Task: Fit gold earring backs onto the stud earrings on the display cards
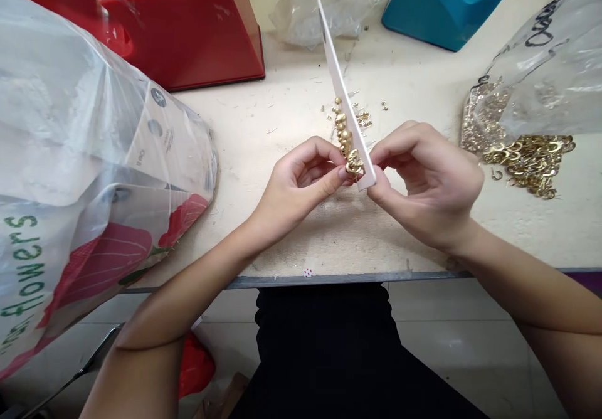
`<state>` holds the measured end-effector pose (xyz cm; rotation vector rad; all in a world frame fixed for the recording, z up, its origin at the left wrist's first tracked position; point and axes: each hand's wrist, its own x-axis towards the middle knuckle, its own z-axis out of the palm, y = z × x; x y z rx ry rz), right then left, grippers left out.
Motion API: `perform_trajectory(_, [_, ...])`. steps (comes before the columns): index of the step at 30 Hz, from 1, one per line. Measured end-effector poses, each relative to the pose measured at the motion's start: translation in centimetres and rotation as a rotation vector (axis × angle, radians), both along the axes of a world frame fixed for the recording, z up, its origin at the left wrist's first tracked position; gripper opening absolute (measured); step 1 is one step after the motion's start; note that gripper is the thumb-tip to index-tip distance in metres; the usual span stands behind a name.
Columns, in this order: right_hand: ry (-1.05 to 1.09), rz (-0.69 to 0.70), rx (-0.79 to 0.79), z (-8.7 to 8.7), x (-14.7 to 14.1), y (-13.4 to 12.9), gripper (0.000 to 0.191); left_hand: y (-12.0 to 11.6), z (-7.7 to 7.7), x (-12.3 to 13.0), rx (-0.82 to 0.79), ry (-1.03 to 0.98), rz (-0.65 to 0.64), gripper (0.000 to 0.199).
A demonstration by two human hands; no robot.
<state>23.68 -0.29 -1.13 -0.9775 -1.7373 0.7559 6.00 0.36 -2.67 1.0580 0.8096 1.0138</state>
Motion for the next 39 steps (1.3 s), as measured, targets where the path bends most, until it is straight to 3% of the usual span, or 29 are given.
perform_trajectory(6, [-0.037,0.005,0.121,-0.3,0.0,0.3,0.019,0.0,0.4,0.1,-0.055,0.002,0.019,0.013])
perform_trajectory(14, [-0.128,0.009,0.266,0.0,0.3,0.6,0.023,0.3,-0.3,-0.2,-0.046,0.035,0.017,0.023])
perform_trajectory(24, [-0.246,0.022,0.282,0.2,0.5,0.3,0.015,0.0,-0.6,-0.1,-0.019,0.071,0.055,0.019])
perform_trajectory(31, [-0.514,0.165,-0.065,1.9,1.2,1.4,0.013,0.3,0.1,-0.3,0.031,0.109,0.049,0.018])
perform_trajectory(35, [-0.611,0.227,-0.165,2.9,1.9,2.5,0.014,0.8,1.1,-0.8,0.048,0.089,0.084,0.026])
perform_trajectory(39, [-0.741,0.256,-0.263,3.7,3.9,3.2,0.012,1.4,1.2,-0.9,0.083,0.018,0.113,0.033])
